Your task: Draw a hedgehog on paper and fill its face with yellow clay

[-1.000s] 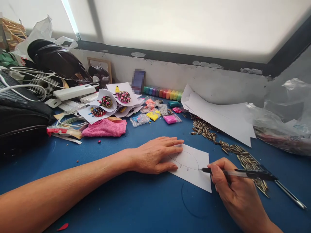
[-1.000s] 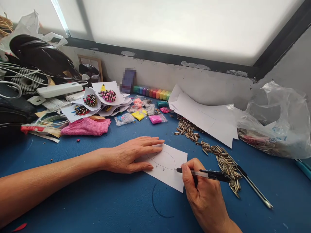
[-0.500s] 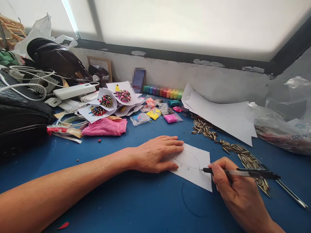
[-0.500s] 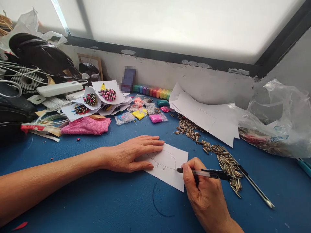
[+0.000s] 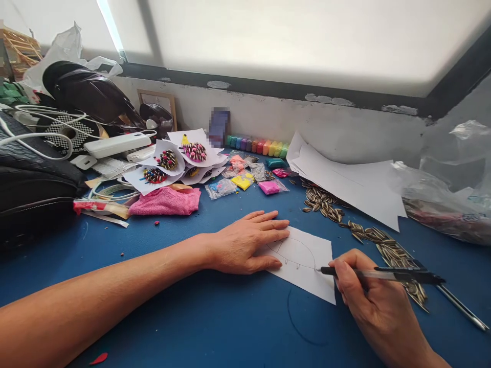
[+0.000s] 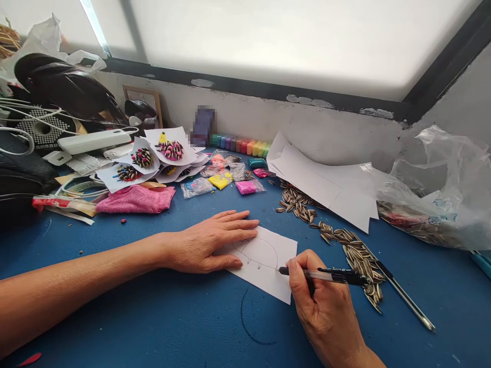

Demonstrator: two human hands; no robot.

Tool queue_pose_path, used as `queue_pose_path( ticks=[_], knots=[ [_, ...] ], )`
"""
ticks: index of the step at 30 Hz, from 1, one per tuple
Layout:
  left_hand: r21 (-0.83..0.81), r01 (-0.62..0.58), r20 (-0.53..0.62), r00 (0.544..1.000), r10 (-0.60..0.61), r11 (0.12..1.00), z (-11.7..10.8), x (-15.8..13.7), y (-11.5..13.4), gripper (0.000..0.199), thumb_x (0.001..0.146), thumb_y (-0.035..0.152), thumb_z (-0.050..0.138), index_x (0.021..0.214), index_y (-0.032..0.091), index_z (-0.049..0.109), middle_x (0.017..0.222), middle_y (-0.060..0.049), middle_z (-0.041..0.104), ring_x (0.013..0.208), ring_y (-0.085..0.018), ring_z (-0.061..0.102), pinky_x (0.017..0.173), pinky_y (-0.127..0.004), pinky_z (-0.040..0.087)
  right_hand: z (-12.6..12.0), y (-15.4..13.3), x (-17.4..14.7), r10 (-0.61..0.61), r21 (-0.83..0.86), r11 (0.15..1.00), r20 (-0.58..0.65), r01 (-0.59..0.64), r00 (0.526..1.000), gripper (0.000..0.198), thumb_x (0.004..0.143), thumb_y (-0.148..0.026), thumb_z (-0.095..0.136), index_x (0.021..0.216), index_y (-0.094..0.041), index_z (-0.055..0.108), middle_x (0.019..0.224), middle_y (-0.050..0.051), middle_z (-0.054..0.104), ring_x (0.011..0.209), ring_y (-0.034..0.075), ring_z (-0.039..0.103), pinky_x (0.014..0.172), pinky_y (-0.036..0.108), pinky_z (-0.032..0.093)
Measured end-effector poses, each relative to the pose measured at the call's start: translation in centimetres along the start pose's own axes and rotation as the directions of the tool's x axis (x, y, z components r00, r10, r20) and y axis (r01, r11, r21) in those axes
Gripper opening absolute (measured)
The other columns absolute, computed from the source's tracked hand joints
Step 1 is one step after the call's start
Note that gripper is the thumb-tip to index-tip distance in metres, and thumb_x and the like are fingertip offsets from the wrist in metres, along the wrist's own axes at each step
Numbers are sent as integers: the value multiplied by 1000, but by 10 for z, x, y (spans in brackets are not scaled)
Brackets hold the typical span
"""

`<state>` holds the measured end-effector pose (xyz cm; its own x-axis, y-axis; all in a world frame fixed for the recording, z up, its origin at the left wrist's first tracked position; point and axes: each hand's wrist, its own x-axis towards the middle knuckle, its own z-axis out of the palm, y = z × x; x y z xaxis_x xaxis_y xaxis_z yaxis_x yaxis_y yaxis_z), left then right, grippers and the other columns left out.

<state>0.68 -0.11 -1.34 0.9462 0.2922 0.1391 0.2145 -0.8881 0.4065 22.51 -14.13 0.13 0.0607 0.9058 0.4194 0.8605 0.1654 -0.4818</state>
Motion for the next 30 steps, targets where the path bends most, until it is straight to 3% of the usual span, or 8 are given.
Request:
queue_pose_path(
  ticks=[7,12,17,30],
  knots=[
    [-7,-1,8,1000,2,1000,0,1,-1,62,95,50,49,147,19,39,157,-6,31,148,-27,18,122,-44,15,0,1,1,20,-11,1000,2,-20,1000,36,97,-35,40,63,-25,48,46,-7,43,34,8,42,33,19,35],
    [0,47,-19,999,-47,999,0,1,1,65,92,49,55,146,18,39,161,-9,17,149,-29,15,121,-48,15,1,3,-1,36,-4,999,14,-36,999,36,97,-36,40,64,-25,49,47,-7,44,35,8,41,34,19,34],
    [22,93,4,996,-93,995,-1,2,2,73,90,53,56,147,11,38,158,-14,24,149,-28,14,122,-46,10,2,4,-1,70,-7,998,20,-70,997,37,98,-38,39,65,-25,49,46,-7,43,35,9,42,36,20,35],
    [19,86,18,996,-86,996,-2,3,2,74,90,56,54,147,11,37,158,-13,26,148,-28,17,121,-47,13,0,4,-1,79,19,997,37,-80,996,36,98,-39,39,66,-25,50,48,-7,44,37,9,44,37,20,38]
  ],
)
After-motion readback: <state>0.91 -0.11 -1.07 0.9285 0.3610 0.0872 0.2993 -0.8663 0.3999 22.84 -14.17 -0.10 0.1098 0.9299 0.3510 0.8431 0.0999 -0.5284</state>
